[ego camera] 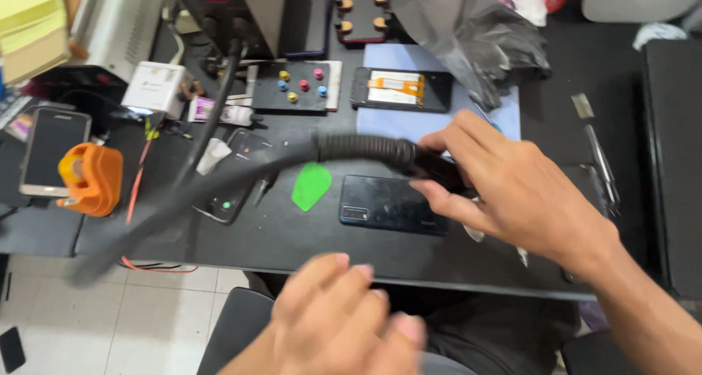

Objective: The person uses a scraper and a heat gun to pry open the back cover of a smartphone on a workbench.

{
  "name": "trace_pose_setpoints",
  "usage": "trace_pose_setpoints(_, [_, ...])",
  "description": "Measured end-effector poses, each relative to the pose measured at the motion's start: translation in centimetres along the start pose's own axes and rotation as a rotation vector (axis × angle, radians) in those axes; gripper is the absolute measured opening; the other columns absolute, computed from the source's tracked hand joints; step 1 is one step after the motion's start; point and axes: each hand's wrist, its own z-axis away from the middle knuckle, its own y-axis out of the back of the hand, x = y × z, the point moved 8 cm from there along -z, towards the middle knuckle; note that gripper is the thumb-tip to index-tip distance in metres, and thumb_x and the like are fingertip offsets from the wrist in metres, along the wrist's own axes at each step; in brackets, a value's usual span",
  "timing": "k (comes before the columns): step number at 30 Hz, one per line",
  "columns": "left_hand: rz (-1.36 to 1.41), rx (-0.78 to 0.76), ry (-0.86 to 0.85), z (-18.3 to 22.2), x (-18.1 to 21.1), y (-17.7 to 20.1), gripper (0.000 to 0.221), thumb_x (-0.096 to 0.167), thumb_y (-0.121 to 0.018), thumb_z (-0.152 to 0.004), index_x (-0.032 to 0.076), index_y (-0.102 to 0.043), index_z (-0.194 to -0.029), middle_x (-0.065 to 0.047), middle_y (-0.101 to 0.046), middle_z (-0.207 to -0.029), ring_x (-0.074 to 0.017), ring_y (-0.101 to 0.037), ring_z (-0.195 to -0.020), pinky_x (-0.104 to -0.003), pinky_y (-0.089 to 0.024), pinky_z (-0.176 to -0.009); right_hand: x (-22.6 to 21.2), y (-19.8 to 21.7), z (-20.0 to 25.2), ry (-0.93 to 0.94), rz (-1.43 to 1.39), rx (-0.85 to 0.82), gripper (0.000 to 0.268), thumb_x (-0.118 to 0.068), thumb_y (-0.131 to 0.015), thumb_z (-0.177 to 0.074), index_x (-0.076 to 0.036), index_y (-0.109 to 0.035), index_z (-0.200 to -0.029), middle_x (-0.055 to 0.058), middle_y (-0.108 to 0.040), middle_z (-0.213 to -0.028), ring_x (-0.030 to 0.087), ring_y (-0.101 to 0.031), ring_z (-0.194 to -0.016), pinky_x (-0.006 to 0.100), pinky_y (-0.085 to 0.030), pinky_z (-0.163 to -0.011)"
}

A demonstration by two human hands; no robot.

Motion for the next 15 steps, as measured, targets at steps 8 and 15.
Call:
trace_pose_setpoints(8, [0.58,-0.05,0.497,3.5,-4.0,-7.0,0.082,0.0,-0.07,-0.083,-0.001,-0.023,-0.15,-0.021,-0.053,-0.129,-0.0349,-0.06,-0.117,-0.042,-0.047,-0.106,-1.3,0.5,-0.4,-0.065,-0.377,0.017,0.03,-0.023,-0.078,-0.086,-0.004,-0.065,-0.106,0.001,-0.061,-0.088,0.008,-0.063,-0.059,0.025,-0.05,-0.053])
trace_pose_setpoints(15, [0.875,-0.007,0.585,1.3,-4.6,-8.4,0.074,-0.005,-0.061,-0.099,0.001,-0.012,-0.155,-0.013,-0.059,-0.121,-0.0214,-0.063,-0.111,-0.036,-0.049,-0.107,-2.3,1.9,-0.5,0.06,-0.427,0.156,0.036,-0.02,-0.075,-0.089,-0.003,-0.065,-0.119,0.009,-0.059,-0.105,0.012,-0.062,-0.081,0.027,-0.054,-0.07])
